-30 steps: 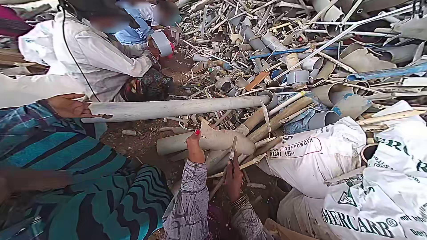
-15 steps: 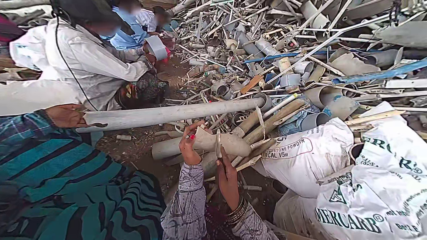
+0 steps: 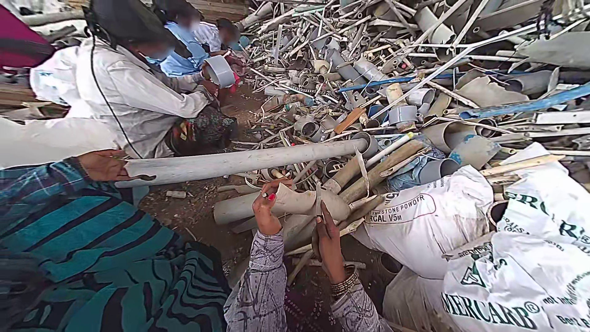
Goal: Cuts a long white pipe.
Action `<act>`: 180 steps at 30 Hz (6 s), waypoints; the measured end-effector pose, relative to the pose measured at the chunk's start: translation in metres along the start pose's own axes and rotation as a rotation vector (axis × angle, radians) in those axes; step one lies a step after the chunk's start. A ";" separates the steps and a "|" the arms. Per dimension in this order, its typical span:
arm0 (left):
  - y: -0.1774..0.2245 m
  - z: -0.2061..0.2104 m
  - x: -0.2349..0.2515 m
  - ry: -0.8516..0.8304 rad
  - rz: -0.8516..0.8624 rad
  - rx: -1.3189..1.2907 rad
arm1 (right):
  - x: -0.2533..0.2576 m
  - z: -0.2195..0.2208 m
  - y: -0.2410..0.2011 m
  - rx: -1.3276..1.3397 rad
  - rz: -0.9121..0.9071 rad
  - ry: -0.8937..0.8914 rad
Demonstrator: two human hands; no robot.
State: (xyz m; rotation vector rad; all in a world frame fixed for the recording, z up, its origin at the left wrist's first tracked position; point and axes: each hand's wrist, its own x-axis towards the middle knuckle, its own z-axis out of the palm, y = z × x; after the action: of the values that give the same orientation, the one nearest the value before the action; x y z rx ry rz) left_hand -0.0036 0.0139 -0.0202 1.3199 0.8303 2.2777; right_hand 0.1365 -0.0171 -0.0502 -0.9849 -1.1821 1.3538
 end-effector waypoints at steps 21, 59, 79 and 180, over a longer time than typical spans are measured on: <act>0.016 0.017 -0.003 0.188 -0.148 0.065 | -0.013 0.032 0.044 -0.351 -0.389 0.155; 0.022 0.018 -0.003 0.319 -0.205 0.102 | 0.005 0.013 0.047 -0.274 -0.251 0.059; 0.023 0.022 0.006 0.418 -0.172 0.149 | 0.066 -0.101 0.088 -0.675 0.274 0.080; 0.024 0.026 0.023 0.617 -0.206 0.410 | 0.081 -0.119 0.088 -1.180 0.434 -0.072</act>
State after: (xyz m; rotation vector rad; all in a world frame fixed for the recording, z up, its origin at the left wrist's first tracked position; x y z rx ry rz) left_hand 0.0065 0.0173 0.0205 0.5987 1.6201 2.4444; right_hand 0.2263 0.0804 -0.1537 -2.1148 -1.9464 0.9176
